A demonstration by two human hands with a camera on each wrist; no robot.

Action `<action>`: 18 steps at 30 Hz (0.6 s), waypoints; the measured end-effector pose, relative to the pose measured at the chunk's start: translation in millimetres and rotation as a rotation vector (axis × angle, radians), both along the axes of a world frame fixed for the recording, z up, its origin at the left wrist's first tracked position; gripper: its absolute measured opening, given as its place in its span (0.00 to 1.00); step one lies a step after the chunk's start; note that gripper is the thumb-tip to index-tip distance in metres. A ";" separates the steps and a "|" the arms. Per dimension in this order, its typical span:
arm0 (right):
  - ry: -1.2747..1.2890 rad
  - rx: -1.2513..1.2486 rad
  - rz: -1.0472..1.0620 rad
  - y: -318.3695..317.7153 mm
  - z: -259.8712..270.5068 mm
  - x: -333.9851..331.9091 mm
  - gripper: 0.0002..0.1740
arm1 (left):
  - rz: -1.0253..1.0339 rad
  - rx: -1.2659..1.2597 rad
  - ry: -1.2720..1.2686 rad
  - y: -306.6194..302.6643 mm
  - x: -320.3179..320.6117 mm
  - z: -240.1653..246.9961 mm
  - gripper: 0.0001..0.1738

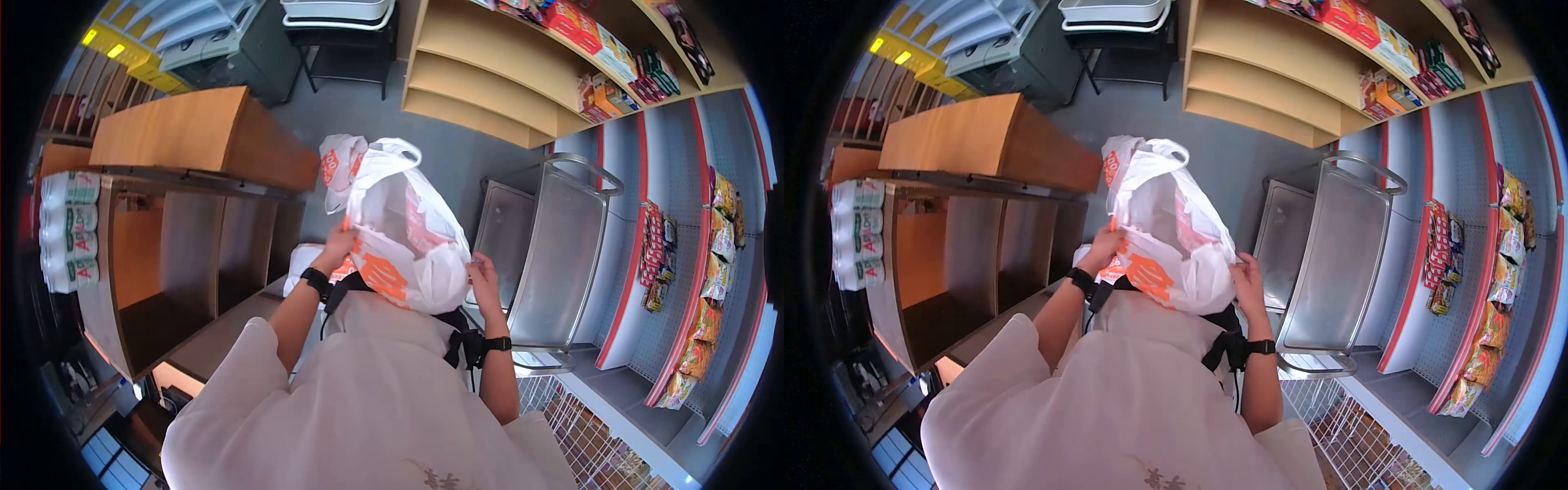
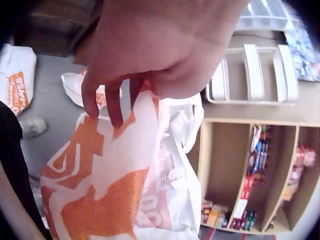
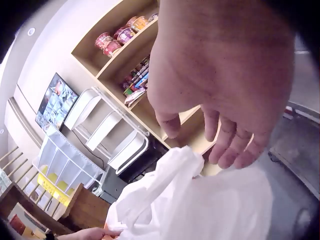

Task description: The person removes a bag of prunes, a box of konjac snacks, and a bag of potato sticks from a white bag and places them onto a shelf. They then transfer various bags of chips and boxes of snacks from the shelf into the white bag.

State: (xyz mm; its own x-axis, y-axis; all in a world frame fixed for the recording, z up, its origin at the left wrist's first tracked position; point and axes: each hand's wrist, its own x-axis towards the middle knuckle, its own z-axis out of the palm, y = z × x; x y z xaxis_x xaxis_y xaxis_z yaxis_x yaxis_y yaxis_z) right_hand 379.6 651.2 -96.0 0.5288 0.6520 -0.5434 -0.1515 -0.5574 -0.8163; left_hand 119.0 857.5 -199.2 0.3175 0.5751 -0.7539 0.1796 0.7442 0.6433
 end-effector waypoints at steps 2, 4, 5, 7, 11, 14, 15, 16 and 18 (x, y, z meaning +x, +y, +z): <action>0.037 -0.036 0.058 -15.1 -2.7 -4.4 0.19 | 0.160 0.009 0.000 -2.4 -45.0 -26.8 0.14; 0.043 -0.085 0.154 -27.8 -2.4 -10.0 0.17 | 0.198 0.098 0.006 0.7 -78.5 -37.7 0.15; 0.040 -0.089 0.162 -36.7 -2.8 -11.2 0.17 | 0.179 0.154 0.028 1.6 -98.4 -66.6 0.15; -0.136 -0.128 0.346 -58.5 -4.1 -15.1 0.16 | 0.223 0.069 0.114 0.2 -119.1 -75.6 0.19; -0.117 -0.165 0.336 -112.3 -1.0 -15.6 0.16 | 0.238 -0.124 0.466 -29.2 -151.3 -91.4 0.34; -0.257 -0.262 0.379 -173.0 -9.6 -10.7 0.16 | 0.203 -0.165 0.332 -77.8 -168.9 -101.2 0.32; -0.258 -0.253 0.373 -199.4 -21.9 -7.6 0.16 | 0.161 -0.149 0.281 -102.0 -173.2 -109.4 0.29; -0.311 -0.291 0.392 -229.1 -34.6 -5.0 0.16 | 0.147 -0.114 0.230 -131.9 -176.3 -115.0 0.24; -0.374 -0.400 0.440 -281.3 -43.8 -6.4 0.18 | -0.043 -0.099 0.154 -197.5 -204.7 -183.1 0.17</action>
